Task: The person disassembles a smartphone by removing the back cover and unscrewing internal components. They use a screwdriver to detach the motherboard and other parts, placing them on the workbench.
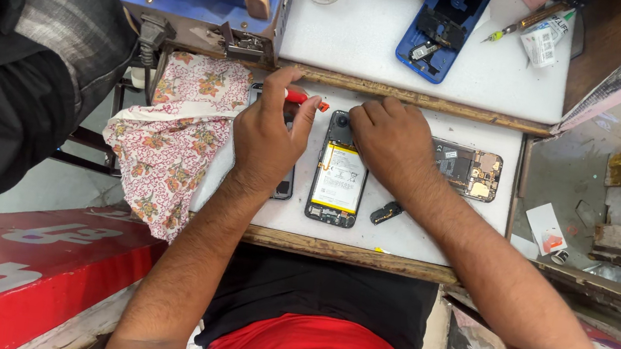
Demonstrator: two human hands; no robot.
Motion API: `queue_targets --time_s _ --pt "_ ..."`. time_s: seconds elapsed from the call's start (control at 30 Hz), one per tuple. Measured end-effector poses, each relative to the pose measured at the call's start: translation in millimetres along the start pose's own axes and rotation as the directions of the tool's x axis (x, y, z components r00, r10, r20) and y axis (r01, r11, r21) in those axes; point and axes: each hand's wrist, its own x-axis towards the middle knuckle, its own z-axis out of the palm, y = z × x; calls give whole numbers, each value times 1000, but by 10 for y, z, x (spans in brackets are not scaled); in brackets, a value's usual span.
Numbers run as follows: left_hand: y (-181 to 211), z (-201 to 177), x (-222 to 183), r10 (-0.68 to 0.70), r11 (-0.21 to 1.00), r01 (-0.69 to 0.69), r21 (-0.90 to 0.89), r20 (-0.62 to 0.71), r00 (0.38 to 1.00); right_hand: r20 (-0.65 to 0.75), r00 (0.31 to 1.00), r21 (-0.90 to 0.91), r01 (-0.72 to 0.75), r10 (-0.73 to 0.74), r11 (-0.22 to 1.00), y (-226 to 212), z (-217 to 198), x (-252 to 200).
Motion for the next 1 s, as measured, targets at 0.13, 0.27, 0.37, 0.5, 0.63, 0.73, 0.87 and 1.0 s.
queue_targets --time_s 0.13,0.27,0.37,0.5,0.63,0.73,0.87,1.0 --pt "25 -118 -35 -6 1000 5 -17 -60 998 107 993 -17 46 -43 999 23 -46 117" --pt "43 -329 -147 -15 1000 15 0 -101 995 144 986 -14 84 -81 996 77 -75 211" --pt "26 -517 -242 -20 998 14 -66 -103 995 143 984 -6 105 -103 994 66 -103 232" --pt "24 -695 -358 -50 997 43 -60 -118 992 171 980 -86 115 -99 990 41 -134 183" --pt "45 -788 -437 -78 996 71 -59 -130 988 220 973 -160 103 -66 982 8 -80 173" --pt "31 -798 -461 -72 996 64 -65 -130 989 231 972 -180 92 -48 979 7 -57 171" --pt "-6 -814 -506 -87 992 77 -96 -114 990 229 973 -153 69 -33 986 -23 -107 174" --pt "1 -804 -571 -112 987 96 -127 -128 985 284 959 52 -33 17 998 -254 -130 183"
